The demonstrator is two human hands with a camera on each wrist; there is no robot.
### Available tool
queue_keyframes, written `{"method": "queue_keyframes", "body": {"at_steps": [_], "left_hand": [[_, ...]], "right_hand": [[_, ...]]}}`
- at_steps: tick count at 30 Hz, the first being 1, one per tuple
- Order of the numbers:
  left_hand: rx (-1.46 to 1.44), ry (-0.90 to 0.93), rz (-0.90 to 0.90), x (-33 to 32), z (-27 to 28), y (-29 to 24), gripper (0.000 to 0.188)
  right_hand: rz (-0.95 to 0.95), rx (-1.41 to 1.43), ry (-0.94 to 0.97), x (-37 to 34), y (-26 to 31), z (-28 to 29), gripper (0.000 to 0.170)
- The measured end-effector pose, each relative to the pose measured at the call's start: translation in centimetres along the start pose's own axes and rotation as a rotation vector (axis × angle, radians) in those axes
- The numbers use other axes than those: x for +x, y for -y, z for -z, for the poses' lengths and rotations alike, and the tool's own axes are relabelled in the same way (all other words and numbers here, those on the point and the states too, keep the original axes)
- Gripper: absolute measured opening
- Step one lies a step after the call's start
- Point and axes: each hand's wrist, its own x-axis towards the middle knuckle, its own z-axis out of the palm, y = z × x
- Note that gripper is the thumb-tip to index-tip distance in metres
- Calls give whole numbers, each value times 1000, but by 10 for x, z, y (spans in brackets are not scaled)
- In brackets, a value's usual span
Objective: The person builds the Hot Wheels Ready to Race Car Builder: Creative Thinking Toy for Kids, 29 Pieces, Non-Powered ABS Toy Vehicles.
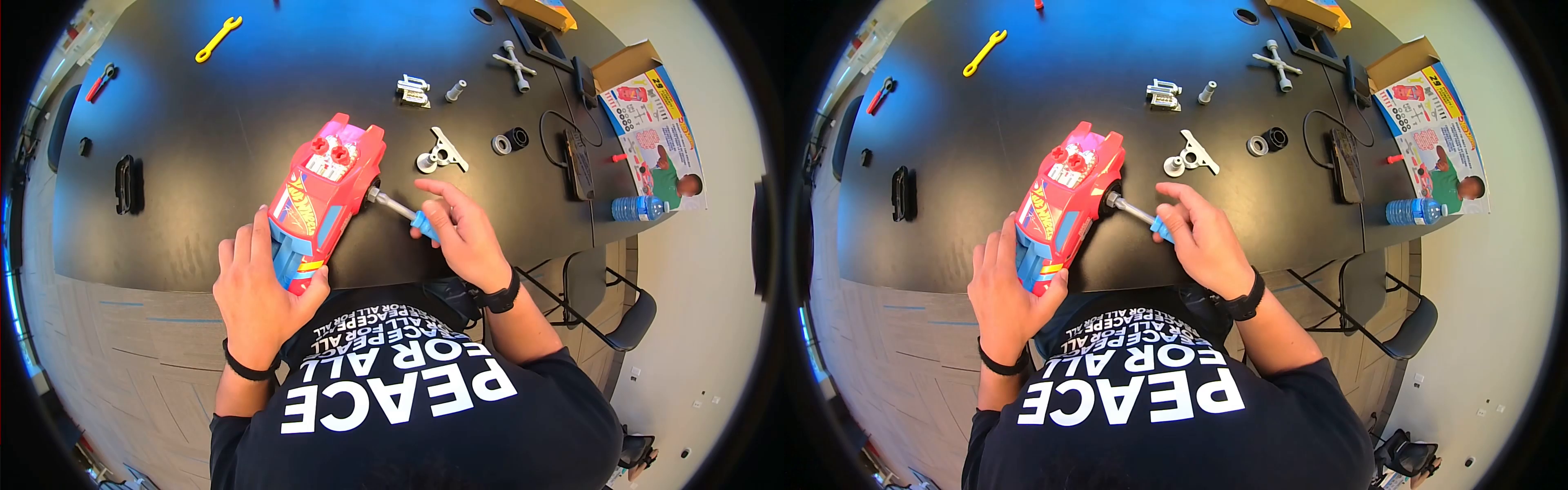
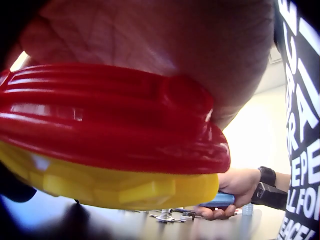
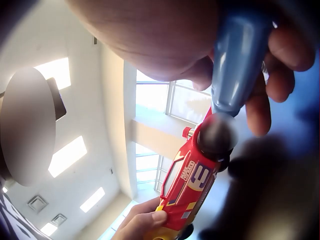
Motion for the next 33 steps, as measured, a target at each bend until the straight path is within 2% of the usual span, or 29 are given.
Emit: {"method": "queue_keyframes", "body": {"at_steps": [1,3,4,6,10,12,16,18,19,21,25,27,30,31,33], "left_hand": [[0,0,0,0,0,0,93],[1,6,3,0,0,-1,94],[1,6,2,0,0,0,94],[13,-1,-23,0,-1,1,95],[38,-2,-47,-1,-2,2,96],[38,-6,-55,-2,-2,3,96],[45,-3,-53,1,-1,2,96],[44,39,-35,3,1,1,96],[42,39,-40,4,2,1,96],[40,29,-24,6,3,2,95],[43,9,-34,8,1,4,96],[46,-1,-36,8,0,5,96],[32,14,-24,7,-3,6,95],[34,12,-23,7,-3,6,95],[51,10,-25,6,-3,5,95]], "right_hand": [[0,-1,0,-2,4,-1,60],[241,-267,-91,-6,9,-6,46],[241,-267,-92,-5,7,-5,46],[407,-382,-95,-1,1,-4,28],[313,-329,-79,-2,1,-8,20],[165,-246,11,-1,-3,-9,21],[302,-358,32,3,-12,-11,20],[454,-573,21,-1,-10,-3,23],[452,-574,16,-3,-4,5,23],[325,-531,-77,-1,11,31,27],[381,-762,-501,47,-15,104,38],[276,-897,-572,64,-28,137,50],[137,-936,-504,83,-49,169,71],[141,-934,-504,85,-49,173,71],[121,-973,-373,89,-51,180,63]]}}
